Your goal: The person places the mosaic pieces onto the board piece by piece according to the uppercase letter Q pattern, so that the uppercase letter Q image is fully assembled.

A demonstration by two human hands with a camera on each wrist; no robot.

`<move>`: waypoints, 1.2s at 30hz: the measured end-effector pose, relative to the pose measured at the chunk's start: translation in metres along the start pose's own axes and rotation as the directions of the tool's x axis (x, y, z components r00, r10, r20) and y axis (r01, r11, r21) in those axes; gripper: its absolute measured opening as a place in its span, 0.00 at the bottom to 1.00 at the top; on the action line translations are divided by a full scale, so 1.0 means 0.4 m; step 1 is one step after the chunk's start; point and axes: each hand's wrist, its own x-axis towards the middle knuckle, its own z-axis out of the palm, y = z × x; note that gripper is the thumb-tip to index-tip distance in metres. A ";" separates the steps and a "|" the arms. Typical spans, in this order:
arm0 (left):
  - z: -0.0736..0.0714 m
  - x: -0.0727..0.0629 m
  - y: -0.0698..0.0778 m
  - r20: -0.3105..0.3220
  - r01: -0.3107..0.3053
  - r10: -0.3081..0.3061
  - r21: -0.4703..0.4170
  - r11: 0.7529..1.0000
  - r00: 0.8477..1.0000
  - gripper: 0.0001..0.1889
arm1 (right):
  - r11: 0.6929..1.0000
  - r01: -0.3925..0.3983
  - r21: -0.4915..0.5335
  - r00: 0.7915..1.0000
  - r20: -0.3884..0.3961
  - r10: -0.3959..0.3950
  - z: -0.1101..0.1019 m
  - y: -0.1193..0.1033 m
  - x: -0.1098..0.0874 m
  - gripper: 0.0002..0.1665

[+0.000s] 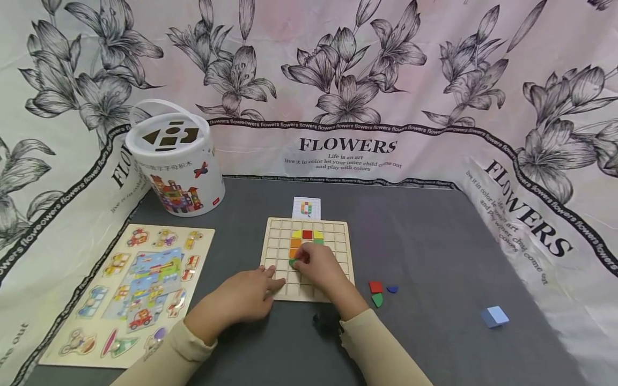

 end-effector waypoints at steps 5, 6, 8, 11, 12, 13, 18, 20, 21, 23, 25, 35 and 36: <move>-0.003 -0.003 0.004 0.009 0.011 -0.010 -0.020 1.000 1.000 0.26 | 0.999 0.013 -0.033 1.000 0.006 -0.013 -0.001 -0.004 -0.005 0.05; -0.004 -0.002 0.005 0.010 0.009 -0.009 -0.022 1.000 1.000 0.26 | 0.999 0.013 -0.039 1.000 0.008 -0.013 -0.002 -0.003 -0.006 0.05; -0.002 -0.005 0.003 0.011 0.011 -0.011 -0.025 1.000 1.000 0.26 | 0.999 0.016 -0.047 1.000 0.018 -0.015 0.001 -0.005 -0.006 0.05; -0.001 -0.007 0.001 0.008 0.004 -0.004 -0.026 1.000 1.000 0.26 | 0.998 0.017 -0.057 0.999 0.030 -0.015 0.000 -0.007 -0.008 0.04; -0.002 -0.006 0.001 0.006 0.001 -0.001 -0.025 1.000 1.000 0.26 | 0.998 0.018 -0.061 0.999 0.031 -0.016 -0.002 -0.008 -0.008 0.04; -0.003 -0.005 0.001 0.003 -0.004 0.004 -0.021 1.000 1.000 0.26 | 0.998 0.015 -0.065 0.999 0.032 -0.013 -0.003 -0.009 -0.008 0.04; -0.006 -0.004 0.000 -0.006 -0.017 0.017 0.001 1.000 1.000 0.26 | 0.997 0.016 -0.073 1.000 0.024 -0.014 -0.001 -0.008 -0.007 0.04; -0.004 -0.005 -0.001 -0.007 -0.014 0.014 0.008 1.000 1.000 0.26 | 0.998 0.018 -0.065 1.000 0.020 -0.017 -0.003 -0.006 -0.008 0.04; -0.004 -0.004 -0.001 -0.006 -0.012 0.012 0.011 1.000 1.000 0.26 | 0.998 0.023 -0.060 1.000 0.016 -0.022 -0.008 -0.006 -0.010 0.03; -0.004 -0.002 0.000 -0.006 -0.008 0.008 0.009 1.000 1.000 0.26 | 0.998 0.030 -0.050 1.000 -0.003 -0.031 -0.032 -0.002 -0.015 0.03; -0.003 0.000 0.000 -0.005 -0.001 0.001 0.003 1.000 1.000 0.26 | 0.998 0.034 -0.051 0.999 -0.031 -0.035 -0.069 0.009 -0.024 0.02; -0.003 -0.004 0.002 0.015 0.009 -0.009 -0.027 1.000 1.000 0.26 | 0.990 -0.026 -0.138 1.000 0.003 0.026 -0.280 0.172 -0.160 0.15; -0.005 -0.005 0.002 0.014 0.008 -0.007 -0.026 1.000 1.000 0.26 | 0.987 -0.021 -0.160 0.999 0.025 0.025 -0.290 0.190 -0.175 0.16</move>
